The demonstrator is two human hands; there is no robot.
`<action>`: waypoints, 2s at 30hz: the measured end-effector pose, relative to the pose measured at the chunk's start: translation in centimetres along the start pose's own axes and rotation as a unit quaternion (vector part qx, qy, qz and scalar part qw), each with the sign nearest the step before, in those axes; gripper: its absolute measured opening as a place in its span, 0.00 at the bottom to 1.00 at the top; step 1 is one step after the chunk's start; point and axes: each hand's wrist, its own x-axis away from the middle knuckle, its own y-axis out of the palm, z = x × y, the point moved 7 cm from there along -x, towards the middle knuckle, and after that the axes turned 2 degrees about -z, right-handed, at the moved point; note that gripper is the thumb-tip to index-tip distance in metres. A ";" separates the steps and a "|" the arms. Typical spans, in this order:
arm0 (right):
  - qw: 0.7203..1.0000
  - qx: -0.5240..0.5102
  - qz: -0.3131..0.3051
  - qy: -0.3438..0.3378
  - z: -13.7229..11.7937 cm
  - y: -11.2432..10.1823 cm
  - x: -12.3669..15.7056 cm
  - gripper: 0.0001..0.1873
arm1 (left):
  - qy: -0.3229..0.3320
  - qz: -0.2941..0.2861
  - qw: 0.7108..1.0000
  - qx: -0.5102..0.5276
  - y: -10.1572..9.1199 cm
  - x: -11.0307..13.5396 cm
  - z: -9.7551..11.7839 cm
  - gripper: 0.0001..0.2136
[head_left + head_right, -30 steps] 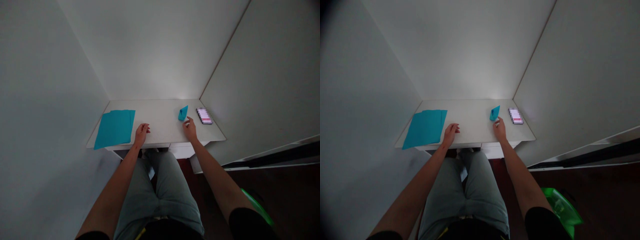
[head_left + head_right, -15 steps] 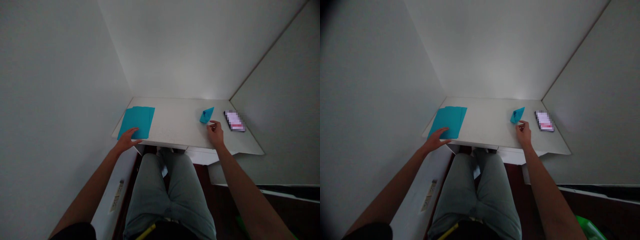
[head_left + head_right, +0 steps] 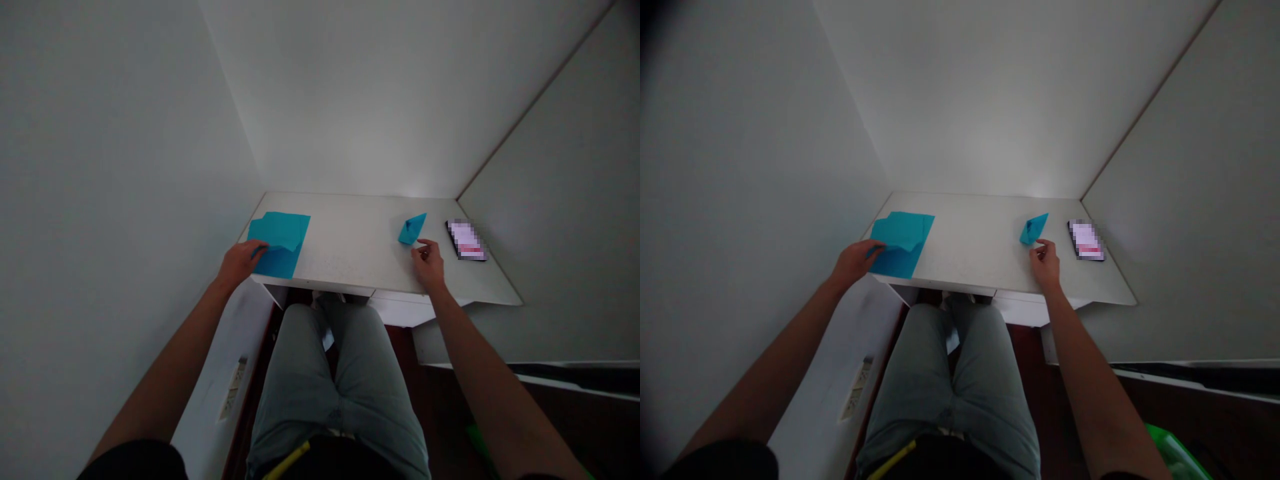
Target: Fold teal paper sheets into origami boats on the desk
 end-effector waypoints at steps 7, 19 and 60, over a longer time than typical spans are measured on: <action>0.992 0.016 -0.005 -0.124 -4.9 -0.1 1.5 0.24 | 0.112 -0.091 0.987 0.066 -2.9 -6.1 12.5 0.10; 0.924 -0.096 -0.245 -0.277 -21.6 0.4 2.5 0.24 | 0.153 -0.118 0.949 0.248 -3.9 -12.5 24.3 0.20; 0.957 -0.219 -0.189 -0.016 -3.8 6.9 2.2 0.25 | -0.170 -0.004 0.897 0.409 19.3 -3.2 7.3 0.09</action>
